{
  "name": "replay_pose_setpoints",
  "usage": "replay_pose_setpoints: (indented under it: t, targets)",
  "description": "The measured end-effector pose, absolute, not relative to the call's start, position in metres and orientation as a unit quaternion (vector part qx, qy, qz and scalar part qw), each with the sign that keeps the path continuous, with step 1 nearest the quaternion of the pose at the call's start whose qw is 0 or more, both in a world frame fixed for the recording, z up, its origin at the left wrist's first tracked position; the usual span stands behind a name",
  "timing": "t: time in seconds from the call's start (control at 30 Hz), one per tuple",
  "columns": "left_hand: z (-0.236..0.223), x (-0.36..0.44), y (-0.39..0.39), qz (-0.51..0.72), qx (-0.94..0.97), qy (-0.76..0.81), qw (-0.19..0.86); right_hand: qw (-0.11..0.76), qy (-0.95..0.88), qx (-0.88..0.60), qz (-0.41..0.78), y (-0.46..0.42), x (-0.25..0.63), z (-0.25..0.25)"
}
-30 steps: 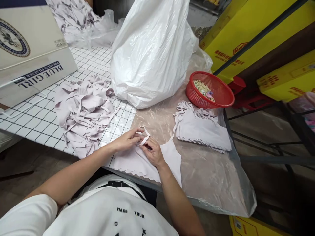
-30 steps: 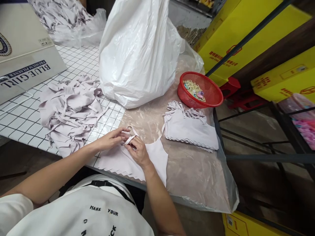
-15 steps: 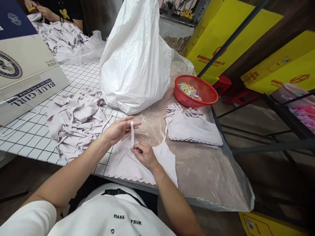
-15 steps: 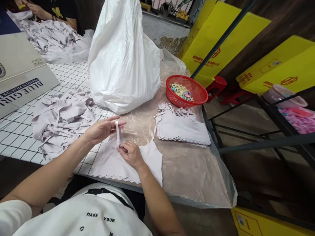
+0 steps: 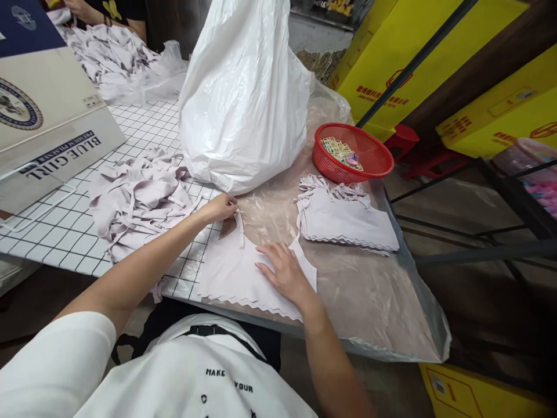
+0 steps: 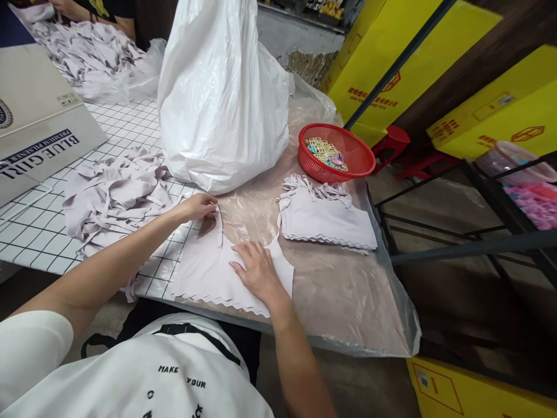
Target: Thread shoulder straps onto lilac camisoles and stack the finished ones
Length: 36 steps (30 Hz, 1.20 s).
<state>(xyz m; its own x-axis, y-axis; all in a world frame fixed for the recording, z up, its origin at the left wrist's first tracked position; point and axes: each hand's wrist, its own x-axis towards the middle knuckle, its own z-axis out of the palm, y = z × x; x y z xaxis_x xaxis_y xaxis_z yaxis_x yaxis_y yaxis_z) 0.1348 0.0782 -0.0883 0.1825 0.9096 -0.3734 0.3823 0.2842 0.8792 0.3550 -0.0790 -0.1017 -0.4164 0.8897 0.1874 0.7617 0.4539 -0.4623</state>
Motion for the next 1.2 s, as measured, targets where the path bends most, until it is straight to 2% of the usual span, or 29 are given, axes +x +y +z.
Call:
replay_pose_setpoints:
  t: [0.1,0.17,0.2,0.3,0.43,0.53,0.63,0.77,0.87,1.03,1.2]
  targets:
    - [-0.09,0.129,0.052,0.271,0.668,0.584,0.373,0.199,-0.811,-0.538,0.118,-0.109,0.387,-0.097]
    - [-0.096,0.123,0.019,0.261,0.785,0.514,0.227,0.195,-0.798,-0.565,0.078,-0.132,0.405,-0.106]
    - [-0.102,0.119,0.0,0.243,0.834,0.46,0.186,0.186,-0.792,-0.578,0.058,-0.144,0.412,-0.113]
    - [-0.13,0.098,-0.051,0.16,0.921,0.334,0.121,0.14,-0.783,-0.606,0.026,-0.174,0.422,-0.135]
    - [-0.159,0.058,-0.077,0.113,0.927,0.354,0.055,0.107,-0.775,-0.621,0.039,-0.191,0.426,-0.145]
    - [-0.157,0.053,-0.074,0.115,0.912,0.391,0.036,0.174,-0.748,-0.638,0.051,-0.177,0.431,-0.134]
    - [-0.141,0.095,-0.07,0.136,0.923,0.355,0.065,0.248,-0.665,-0.699,0.084,-0.137,0.43,-0.119]
    - [-0.131,0.193,-0.063,0.146,0.95,0.225,0.157,0.218,-0.544,-0.794,0.159,-0.065,0.416,-0.109]
    - [-0.137,0.247,-0.053,0.163,0.948,0.193,0.191,0.201,-0.504,-0.812,0.216,-0.026,0.408,-0.109]
    - [-0.154,0.265,-0.045,0.149,0.951,0.201,0.181,0.214,-0.51,-0.762,0.336,-0.014,0.412,-0.111]
    - [-0.158,0.259,-0.046,0.157,0.955,0.19,0.166,0.219,-0.513,-0.672,0.487,-0.032,0.426,-0.09]
